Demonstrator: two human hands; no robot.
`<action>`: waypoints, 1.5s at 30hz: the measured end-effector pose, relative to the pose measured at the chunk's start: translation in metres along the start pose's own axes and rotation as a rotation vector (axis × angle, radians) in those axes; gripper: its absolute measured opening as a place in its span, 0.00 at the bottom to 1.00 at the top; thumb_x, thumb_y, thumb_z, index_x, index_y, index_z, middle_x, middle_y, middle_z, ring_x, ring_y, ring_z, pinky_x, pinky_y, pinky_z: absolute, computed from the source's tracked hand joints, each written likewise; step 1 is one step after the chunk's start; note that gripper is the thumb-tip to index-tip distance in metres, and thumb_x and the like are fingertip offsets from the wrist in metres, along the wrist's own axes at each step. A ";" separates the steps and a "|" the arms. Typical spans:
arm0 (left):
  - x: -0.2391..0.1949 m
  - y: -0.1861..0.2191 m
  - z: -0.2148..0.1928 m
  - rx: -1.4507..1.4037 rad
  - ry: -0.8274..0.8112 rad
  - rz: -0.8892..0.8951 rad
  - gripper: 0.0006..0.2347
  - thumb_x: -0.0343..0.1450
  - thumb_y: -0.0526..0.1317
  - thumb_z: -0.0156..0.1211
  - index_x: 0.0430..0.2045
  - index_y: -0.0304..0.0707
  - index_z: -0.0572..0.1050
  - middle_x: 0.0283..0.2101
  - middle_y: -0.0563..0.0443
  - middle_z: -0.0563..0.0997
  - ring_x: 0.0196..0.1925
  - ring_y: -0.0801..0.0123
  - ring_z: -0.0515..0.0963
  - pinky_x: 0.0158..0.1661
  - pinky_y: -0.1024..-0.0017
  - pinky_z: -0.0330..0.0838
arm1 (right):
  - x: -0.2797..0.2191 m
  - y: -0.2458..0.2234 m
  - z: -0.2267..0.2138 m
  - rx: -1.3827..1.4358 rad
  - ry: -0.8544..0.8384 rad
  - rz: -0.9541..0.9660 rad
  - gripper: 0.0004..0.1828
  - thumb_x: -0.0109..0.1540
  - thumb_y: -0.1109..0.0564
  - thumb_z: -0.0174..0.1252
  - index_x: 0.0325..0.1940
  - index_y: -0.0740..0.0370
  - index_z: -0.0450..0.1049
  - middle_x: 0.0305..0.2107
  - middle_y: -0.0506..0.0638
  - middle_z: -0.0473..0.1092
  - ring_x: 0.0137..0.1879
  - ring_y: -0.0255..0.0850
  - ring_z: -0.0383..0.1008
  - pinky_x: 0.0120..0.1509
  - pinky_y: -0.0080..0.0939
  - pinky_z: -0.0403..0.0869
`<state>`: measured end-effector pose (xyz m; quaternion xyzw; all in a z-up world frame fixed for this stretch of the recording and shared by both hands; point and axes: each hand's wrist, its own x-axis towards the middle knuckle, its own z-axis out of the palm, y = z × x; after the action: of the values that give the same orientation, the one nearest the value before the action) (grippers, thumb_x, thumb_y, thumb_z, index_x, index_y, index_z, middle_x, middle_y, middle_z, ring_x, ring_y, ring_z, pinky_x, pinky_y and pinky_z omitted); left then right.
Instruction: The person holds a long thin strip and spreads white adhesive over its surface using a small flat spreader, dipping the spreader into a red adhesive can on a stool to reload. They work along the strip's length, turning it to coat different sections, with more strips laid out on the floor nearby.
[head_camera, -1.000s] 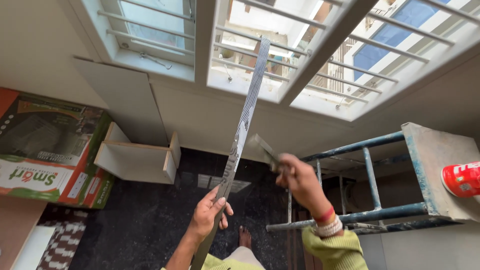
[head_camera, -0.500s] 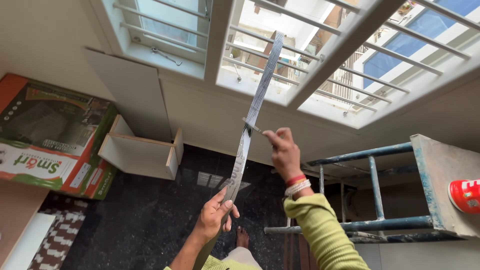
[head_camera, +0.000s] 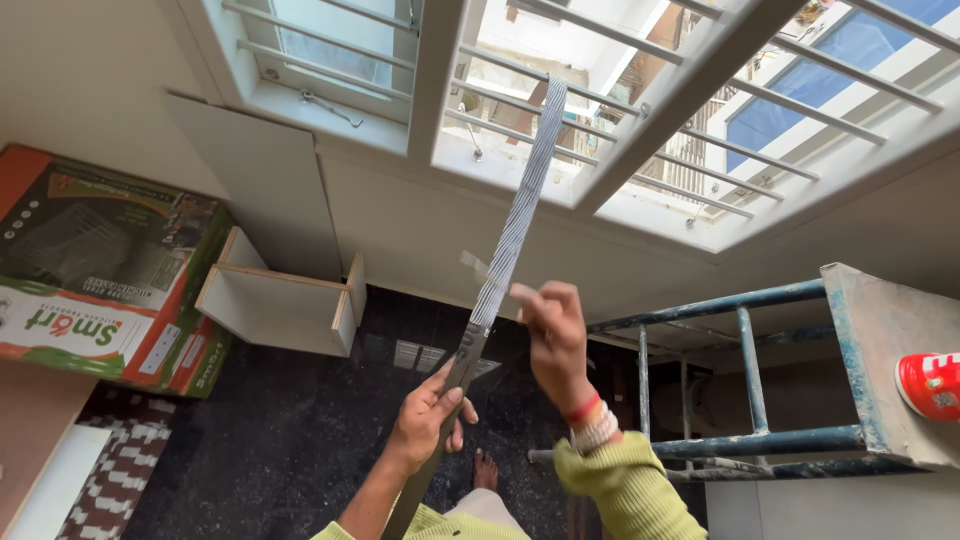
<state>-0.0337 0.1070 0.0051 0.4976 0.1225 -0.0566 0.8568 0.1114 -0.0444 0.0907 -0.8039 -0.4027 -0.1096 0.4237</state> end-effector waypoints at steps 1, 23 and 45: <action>0.002 0.003 0.002 -0.005 -0.014 0.007 0.24 0.76 0.39 0.47 0.71 0.44 0.59 0.27 0.46 0.81 0.16 0.74 0.76 0.18 0.78 0.71 | 0.009 0.004 0.000 -0.036 0.065 -0.016 0.25 0.60 0.75 0.53 0.57 0.58 0.78 0.40 0.48 0.62 0.36 0.34 0.70 0.44 0.37 0.75; -0.002 -0.016 -0.010 -0.027 -0.035 0.023 0.25 0.75 0.39 0.48 0.71 0.43 0.58 0.26 0.46 0.81 0.16 0.73 0.76 0.19 0.77 0.72 | 0.105 0.059 -0.051 -0.404 0.120 0.039 0.15 0.66 0.61 0.57 0.55 0.49 0.80 0.44 0.47 0.66 0.36 0.40 0.75 0.39 0.45 0.75; 0.009 -0.018 -0.010 -0.045 0.023 -0.043 0.24 0.75 0.39 0.49 0.70 0.44 0.60 0.26 0.46 0.81 0.14 0.73 0.75 0.16 0.78 0.69 | -0.012 -0.010 0.000 -0.123 -0.147 0.073 0.23 0.59 0.72 0.55 0.51 0.51 0.79 0.41 0.47 0.65 0.36 0.38 0.77 0.37 0.39 0.76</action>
<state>-0.0301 0.1066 -0.0169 0.4759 0.1443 -0.0664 0.8650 0.0960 -0.0481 0.0904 -0.8483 -0.3958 -0.0593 0.3468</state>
